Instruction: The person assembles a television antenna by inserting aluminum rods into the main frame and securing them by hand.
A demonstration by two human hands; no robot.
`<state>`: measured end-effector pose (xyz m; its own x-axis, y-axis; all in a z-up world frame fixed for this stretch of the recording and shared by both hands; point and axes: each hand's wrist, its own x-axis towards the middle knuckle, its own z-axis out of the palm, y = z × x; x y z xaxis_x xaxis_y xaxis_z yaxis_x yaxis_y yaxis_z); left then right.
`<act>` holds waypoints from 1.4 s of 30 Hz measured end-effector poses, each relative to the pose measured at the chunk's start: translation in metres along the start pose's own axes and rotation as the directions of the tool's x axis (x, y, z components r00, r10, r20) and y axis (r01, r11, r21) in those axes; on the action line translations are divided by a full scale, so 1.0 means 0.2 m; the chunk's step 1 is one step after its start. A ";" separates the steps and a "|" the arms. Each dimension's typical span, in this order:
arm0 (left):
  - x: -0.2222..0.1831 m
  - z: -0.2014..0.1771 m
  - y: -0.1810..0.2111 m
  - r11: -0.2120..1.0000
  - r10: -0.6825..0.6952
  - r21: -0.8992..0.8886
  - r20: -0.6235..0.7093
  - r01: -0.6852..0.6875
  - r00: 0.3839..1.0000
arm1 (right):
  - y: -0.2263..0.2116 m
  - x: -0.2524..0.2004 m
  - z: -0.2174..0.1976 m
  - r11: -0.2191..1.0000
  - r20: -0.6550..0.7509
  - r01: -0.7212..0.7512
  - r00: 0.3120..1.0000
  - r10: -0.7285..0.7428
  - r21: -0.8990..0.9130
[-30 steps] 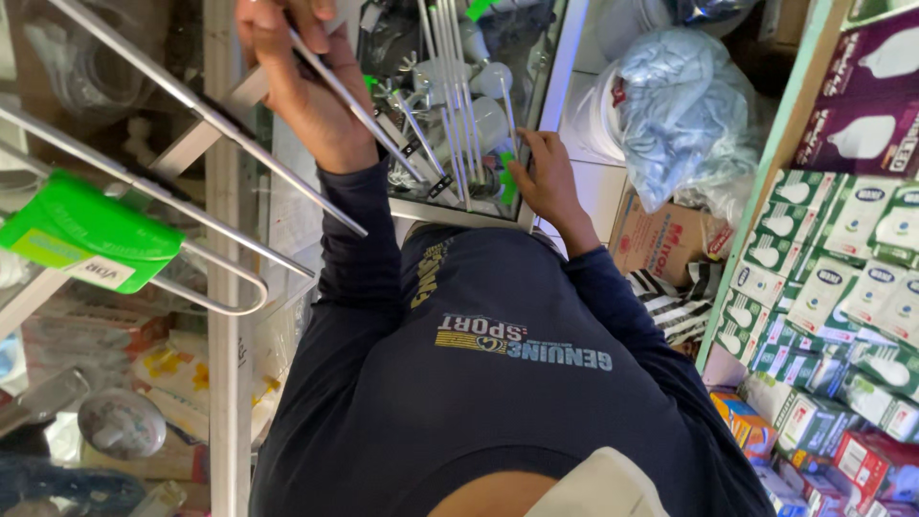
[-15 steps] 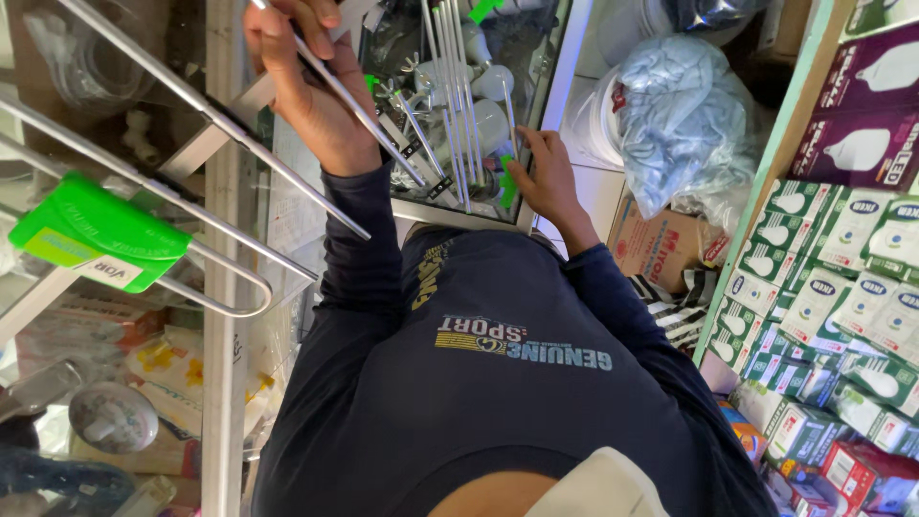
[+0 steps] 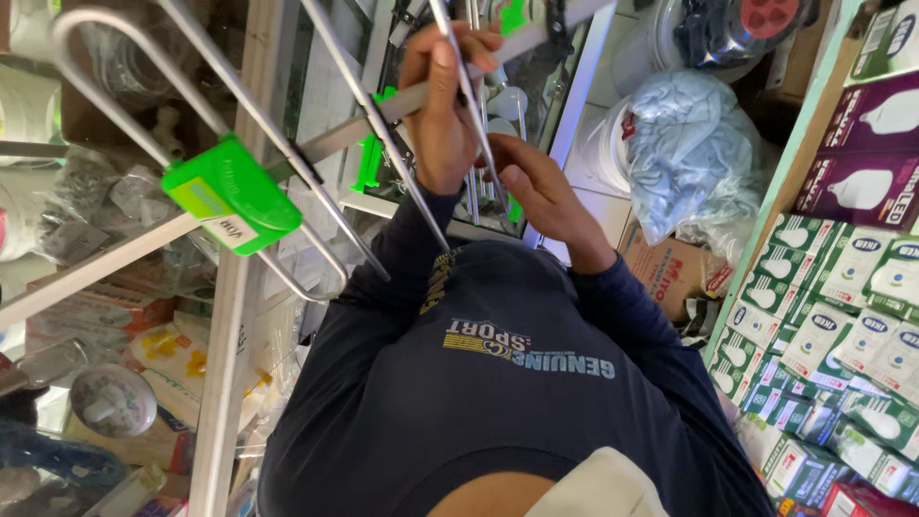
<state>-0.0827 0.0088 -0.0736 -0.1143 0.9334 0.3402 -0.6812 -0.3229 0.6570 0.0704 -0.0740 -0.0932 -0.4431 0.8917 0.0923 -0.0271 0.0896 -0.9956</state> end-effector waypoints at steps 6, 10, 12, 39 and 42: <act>-0.04 0.02 -0.07 0.998 -0.058 -0.024 0.008 0.059 0.998 | 0.06 -0.05 0.05 0.964 -0.071 -0.033 0.996 0.054 0.265; -0.06 0.04 -0.03 0.992 -0.117 0.061 0.077 0.113 0.990 | 0.03 -0.03 0.01 0.948 -0.278 0.074 0.960 0.015 0.309; -0.08 0.06 0.01 0.979 -0.167 0.139 0.108 0.151 0.980 | -0.01 0.01 -0.05 0.905 -0.412 0.144 0.910 0.037 0.400; -0.52 -0.39 -0.12 0.622 -0.379 0.770 0.141 0.139 0.914 | 0.14 -0.01 -0.15 0.764 -0.433 0.141 0.880 0.194 0.630; -0.64 -0.55 -0.06 0.561 -0.362 0.799 0.000 0.218 0.932 | 0.21 0.02 -0.12 0.699 -0.414 0.093 0.857 0.306 0.709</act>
<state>-0.1387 -0.0902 -0.1997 0.1402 0.9870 0.0793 0.1707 -0.1029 0.9799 0.0885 -0.0555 -0.1336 -0.0169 0.9756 -0.2190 -0.6955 -0.1688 -0.6984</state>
